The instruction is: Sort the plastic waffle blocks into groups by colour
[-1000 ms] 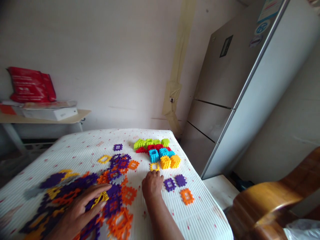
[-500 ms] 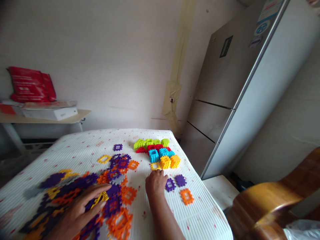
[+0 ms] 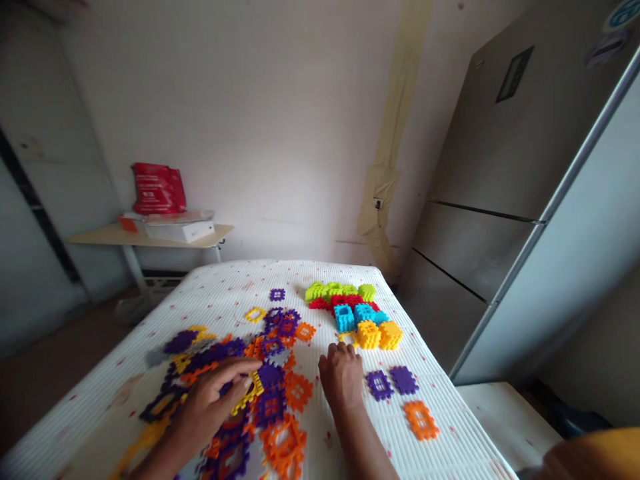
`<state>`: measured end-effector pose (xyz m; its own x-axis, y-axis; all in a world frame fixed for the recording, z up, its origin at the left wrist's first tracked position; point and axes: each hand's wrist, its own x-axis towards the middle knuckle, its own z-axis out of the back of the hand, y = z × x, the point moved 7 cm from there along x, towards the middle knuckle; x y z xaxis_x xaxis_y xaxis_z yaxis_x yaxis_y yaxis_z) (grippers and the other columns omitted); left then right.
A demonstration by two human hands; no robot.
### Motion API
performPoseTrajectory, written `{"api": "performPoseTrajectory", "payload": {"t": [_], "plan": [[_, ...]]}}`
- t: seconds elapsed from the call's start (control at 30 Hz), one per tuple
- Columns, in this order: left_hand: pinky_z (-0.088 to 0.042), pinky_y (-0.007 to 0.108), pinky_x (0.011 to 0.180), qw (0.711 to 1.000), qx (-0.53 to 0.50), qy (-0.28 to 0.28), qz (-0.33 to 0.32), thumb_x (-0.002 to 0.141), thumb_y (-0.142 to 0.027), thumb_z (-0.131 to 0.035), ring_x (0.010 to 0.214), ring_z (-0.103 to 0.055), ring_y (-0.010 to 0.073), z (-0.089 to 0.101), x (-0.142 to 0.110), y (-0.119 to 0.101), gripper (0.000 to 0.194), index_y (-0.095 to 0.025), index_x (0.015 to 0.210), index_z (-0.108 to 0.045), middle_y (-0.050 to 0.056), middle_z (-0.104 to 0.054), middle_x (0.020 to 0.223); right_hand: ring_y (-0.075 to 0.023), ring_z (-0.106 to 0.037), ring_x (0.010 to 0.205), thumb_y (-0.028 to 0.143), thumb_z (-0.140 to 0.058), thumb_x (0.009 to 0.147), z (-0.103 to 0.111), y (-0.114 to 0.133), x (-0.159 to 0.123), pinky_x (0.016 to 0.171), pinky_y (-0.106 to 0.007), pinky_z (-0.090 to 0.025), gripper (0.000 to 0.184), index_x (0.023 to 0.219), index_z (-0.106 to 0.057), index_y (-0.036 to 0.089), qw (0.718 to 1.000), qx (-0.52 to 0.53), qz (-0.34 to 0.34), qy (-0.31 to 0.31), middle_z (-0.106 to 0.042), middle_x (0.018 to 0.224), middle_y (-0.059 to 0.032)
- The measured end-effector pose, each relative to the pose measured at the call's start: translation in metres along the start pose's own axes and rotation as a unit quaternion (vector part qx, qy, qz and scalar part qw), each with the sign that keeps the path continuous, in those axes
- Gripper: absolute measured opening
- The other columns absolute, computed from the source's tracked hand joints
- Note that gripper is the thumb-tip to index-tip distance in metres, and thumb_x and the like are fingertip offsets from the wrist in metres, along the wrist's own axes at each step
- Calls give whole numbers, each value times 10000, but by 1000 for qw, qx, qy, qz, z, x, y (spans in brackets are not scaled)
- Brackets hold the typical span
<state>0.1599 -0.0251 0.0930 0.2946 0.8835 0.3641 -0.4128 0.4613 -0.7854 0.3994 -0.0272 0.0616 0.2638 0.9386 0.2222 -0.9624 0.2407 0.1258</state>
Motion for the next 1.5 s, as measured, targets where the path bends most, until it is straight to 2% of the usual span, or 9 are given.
{"api": "performPoseTrajectory", "payload": {"t": [0.13,0.27,0.5,0.77,1.0,1.1,1.33,1.4,1.5], "plan": [[-551,321,810,996,-66,13,59,855,-401,-461,922,-690,196,24,19,-4,331,-208,1001,-687,58,-750,977,-194,-608,918,243,-513,873,-10,10,-1,757,-263,-393,166,882,-669,186,999,26,31,27,-664,918,-68],[-519,310,850,992,69,63,81,891,-357,-435,975,-657,185,36,64,7,308,-198,1016,-668,41,-725,1019,-194,-612,926,229,-503,876,-15,10,0,765,-257,-388,174,892,-669,178,999,28,31,32,-662,921,-71],[-517,429,828,964,201,94,144,853,-351,-576,1013,-599,218,15,127,61,373,-189,1188,-546,82,-581,1206,-208,-604,929,201,-487,854,-18,9,0,734,-268,-386,186,866,-672,181,998,29,35,39,-654,926,-73],[-515,430,834,933,289,78,201,856,-346,-572,1015,-598,214,-7,135,88,368,-192,1190,-545,85,-580,1210,-217,-601,925,188,-476,842,-18,10,1,722,-282,-390,199,868,-673,177,998,26,40,31,-648,936,-84],[-497,381,853,945,301,46,119,827,-270,-598,987,-612,197,9,119,65,315,-200,1132,-564,61,-635,1100,-204,-621,857,171,-458,833,-19,4,3,732,-276,-416,215,849,-672,162,989,137,45,17,-657,888,-89],[-439,302,941,955,290,44,40,758,-132,-578,1065,-591,171,1,88,39,378,-236,1120,-550,32,-647,1125,-180,-619,781,221,-467,823,-14,12,3,711,-268,-430,219,899,-665,166,948,313,51,6,-671,857,-71],[-449,378,941,953,282,29,-107,720,-89,-519,1036,-611,207,-30,22,-8,393,-259,1069,-580,29,-680,1069,-96,-479,453,434,-605,719,-26,57,-8,477,-222,-399,406,1031,-535,184,708,697,35,106,-561,583,55],[-488,381,886,946,288,9,-147,704,-85,-529,983,-636,212,-38,17,-13,396,-266,1050,-592,25,-696,1023,-77,-437,419,413,-631,687,-29,62,-10,447,-200,-369,360,959,-537,197,687,718,41,106,-507,532,83],[-513,349,865,938,289,-15,-190,686,-72,-534,966,-656,197,-45,17,-14,469,-283,1103,-581,18,-709,1039,-69,-416,411,369,-618,676,-34,50,-4,432,-193,-351,287,894,-555,193,702,707,16,82,-494,538,79]]}}
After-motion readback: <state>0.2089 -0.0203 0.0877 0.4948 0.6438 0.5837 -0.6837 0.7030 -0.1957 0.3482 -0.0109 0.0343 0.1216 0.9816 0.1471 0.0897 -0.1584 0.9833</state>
